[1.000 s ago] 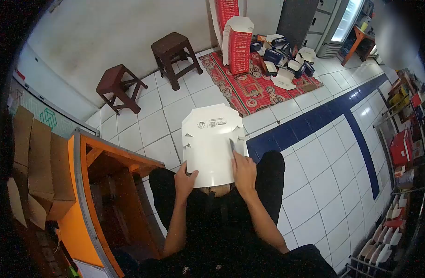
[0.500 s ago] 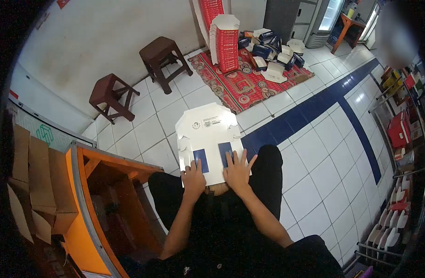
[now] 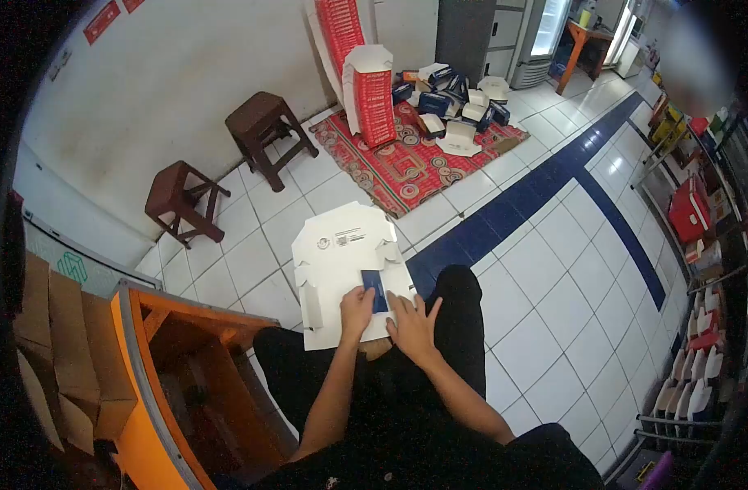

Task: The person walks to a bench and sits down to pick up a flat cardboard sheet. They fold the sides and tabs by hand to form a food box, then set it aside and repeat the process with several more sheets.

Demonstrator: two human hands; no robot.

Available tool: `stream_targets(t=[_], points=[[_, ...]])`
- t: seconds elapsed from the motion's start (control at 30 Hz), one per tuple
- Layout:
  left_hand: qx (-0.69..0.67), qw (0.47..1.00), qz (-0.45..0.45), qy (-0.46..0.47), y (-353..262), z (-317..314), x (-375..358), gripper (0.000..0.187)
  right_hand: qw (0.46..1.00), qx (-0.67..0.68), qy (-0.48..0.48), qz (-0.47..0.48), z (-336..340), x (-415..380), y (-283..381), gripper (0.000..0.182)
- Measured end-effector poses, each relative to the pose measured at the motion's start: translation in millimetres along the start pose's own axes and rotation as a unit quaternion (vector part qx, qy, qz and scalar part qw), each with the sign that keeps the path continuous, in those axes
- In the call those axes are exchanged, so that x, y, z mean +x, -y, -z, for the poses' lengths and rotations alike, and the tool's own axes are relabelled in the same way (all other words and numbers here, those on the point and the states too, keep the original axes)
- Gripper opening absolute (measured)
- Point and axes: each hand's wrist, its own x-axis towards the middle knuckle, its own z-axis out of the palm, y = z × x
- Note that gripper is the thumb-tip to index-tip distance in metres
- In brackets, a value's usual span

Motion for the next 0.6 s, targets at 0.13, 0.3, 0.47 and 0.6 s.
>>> stream_targets(t=[0.13,0.3,0.47,0.6], points=[[-0.182,0.971,0.149,0.051,-8.2,21.1,5.2,0.014,0.986,0.119,-0.075,-0.093,7.6,-3.1,-4.9,0.041],[-0.314,0.93,0.18,0.068,-22.0,22.1,-4.3,0.018,0.918,0.344,-0.108,-0.165,12.9,4.1,13.3,0.025],[-0.292,0.938,0.149,0.112,-22.2,16.1,-18.7,0.043,0.956,0.272,-0.098,-0.048,20.2,2.7,23.5,0.027],[-0.247,0.956,0.109,0.112,-18.8,6.8,-31.5,0.043,0.962,0.253,-0.097,-0.038,9.5,0.7,17.1,0.027]])
